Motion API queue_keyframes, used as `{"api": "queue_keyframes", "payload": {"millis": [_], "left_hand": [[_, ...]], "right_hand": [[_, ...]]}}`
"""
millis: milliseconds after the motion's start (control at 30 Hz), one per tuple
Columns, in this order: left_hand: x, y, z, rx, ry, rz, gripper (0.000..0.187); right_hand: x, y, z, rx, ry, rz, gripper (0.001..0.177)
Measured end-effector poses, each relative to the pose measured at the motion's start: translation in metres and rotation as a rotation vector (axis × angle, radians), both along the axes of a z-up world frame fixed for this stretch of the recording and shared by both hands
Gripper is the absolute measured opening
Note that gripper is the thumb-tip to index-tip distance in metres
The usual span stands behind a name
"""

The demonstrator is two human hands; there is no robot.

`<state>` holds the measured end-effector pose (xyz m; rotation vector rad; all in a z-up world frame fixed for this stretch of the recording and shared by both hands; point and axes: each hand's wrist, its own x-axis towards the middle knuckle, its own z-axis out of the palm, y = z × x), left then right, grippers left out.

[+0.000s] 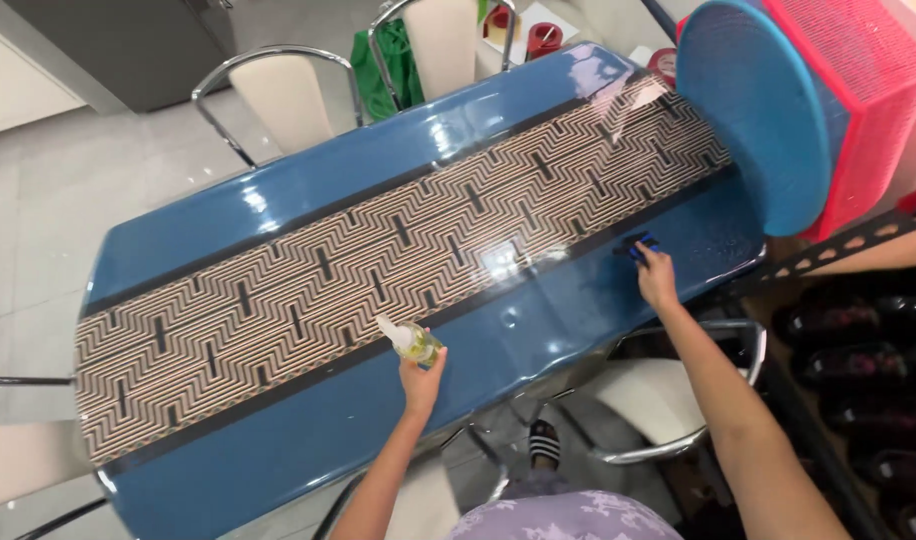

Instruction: Cleaning a glass-topped dining table using a spray bottle and a blue cloth.

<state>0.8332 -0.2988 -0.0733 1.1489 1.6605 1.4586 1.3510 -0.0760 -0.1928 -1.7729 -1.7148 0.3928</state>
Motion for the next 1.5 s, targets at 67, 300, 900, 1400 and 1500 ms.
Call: {"api": "queue_keyframes", "payload": {"millis": [67,300,900,1400,1500], "left_hand": [[0.037,0.013,-0.007,-0.011,0.004,0.010,0.049],[0.122,0.044,-0.026,-0.047,0.018,0.020,0.047],[0.181,0.085,-0.034,-0.134,0.050,0.015,0.047],[0.194,0.092,-0.034,-0.080,0.030,0.053,0.045],[0.184,0.089,-0.024,-0.047,0.027,0.096,0.046]], "right_hand": [[0.003,0.001,0.000,-0.050,0.003,0.012,0.049],[-0.063,-0.027,0.043,0.012,-0.352,0.121,0.072],[0.053,0.120,0.037,0.050,0.176,-0.076,0.036],[-0.204,-0.019,0.032,0.040,-0.136,0.686,0.082],[-0.246,-0.027,0.037,0.025,-0.038,0.838,0.076]]}}
